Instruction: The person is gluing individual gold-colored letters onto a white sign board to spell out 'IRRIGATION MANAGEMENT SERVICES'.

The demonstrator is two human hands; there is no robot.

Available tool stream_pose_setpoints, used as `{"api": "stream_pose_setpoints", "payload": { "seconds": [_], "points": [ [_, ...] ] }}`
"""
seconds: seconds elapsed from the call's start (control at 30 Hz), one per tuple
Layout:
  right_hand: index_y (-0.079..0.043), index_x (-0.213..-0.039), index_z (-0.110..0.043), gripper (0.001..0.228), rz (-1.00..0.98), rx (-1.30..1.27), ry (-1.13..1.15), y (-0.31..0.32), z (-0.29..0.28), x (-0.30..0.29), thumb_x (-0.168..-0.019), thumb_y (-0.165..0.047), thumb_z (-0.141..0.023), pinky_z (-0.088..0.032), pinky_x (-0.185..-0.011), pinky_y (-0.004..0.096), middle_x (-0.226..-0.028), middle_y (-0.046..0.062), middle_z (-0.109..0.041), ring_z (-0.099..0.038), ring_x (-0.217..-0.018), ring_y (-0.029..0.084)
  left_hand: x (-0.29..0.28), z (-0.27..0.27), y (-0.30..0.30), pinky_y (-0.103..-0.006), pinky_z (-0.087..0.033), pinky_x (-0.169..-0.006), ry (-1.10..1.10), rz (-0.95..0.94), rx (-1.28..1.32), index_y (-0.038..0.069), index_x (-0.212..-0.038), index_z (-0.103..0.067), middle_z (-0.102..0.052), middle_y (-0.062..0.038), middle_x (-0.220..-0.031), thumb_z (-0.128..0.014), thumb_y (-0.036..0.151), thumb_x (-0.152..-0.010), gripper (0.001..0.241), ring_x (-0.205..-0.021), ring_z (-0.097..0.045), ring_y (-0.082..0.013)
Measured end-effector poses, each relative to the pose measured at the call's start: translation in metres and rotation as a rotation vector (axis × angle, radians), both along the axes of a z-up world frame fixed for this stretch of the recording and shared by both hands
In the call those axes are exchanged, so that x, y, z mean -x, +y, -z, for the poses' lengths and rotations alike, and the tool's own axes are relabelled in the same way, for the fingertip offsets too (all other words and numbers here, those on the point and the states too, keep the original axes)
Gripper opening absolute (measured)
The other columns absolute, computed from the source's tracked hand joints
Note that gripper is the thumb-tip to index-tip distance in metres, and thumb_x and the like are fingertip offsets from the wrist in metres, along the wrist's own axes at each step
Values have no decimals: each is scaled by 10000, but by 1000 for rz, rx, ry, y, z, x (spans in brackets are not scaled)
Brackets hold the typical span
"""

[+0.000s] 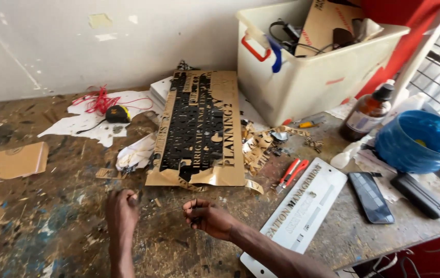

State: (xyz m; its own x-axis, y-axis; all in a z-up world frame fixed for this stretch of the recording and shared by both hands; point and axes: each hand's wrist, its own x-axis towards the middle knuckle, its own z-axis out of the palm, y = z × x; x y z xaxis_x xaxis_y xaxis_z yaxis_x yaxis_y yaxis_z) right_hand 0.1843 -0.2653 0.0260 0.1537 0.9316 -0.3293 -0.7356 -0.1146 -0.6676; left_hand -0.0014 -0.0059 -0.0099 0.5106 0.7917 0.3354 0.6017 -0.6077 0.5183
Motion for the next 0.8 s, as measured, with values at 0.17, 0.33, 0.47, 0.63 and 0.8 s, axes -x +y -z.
{"api": "stream_pose_setpoints", "payload": {
  "seconds": [0.17, 0.33, 0.47, 0.63, 0.8],
  "points": [
    [-63, -1180, -732, 106, 70, -1, 34, -36, 8, -6, -1112, 10, -697, -588, -717, 287, -1028, 77, -745, -749, -898, 174, 4, -18, -12, -494, -594, -940, -125, 77, 49, 21, -1156, -822, -747, -187, -1168, -769, -2, -1033, 135, -1039, -709, -355],
    [2, -1351, -710, 239, 140, -62, 35, -87, -2, -19, -1139, 43, -608, -678, -892, 367, -1253, 137, -778, -793, -1064, 241, -18, -68, -97, -423, -674, -896, -292, 251, 284, 55, -1283, -783, -785, -165, -1277, -773, 214, -1058, 276, -1065, -762, -295],
    [37, -1449, -660, 303, 190, -60, 29, -122, -16, -18, -1190, -77, -556, -675, -1030, 412, -1308, 163, -749, -778, -1193, 297, -53, -99, -212, -417, -714, -887, -442, 564, 540, 37, -1181, -817, -812, -158, -1109, -788, 243, -1005, 273, -966, -840, -286],
    [63, -1448, -682, 347, 289, -38, 90, -161, -5, -26, -1184, -138, -584, -698, -989, 439, -1205, 153, -781, -813, -1089, 280, -80, -114, -282, -458, -713, -833, -397, 672, 640, -29, -1203, -853, -803, -235, -1001, -790, 47, -1046, 185, -924, -852, -337],
    [35, -1482, -646, 422, 353, -79, 56, -199, 0, -49, -1222, -265, -500, -654, -1079, 438, -1299, 178, -747, -774, -1229, 311, -87, -100, -304, -348, -657, -883, -612, 584, 700, 41, -1181, -858, -831, -130, -1030, -764, 132, -1100, 154, -941, -745, -138]
  ]
}}
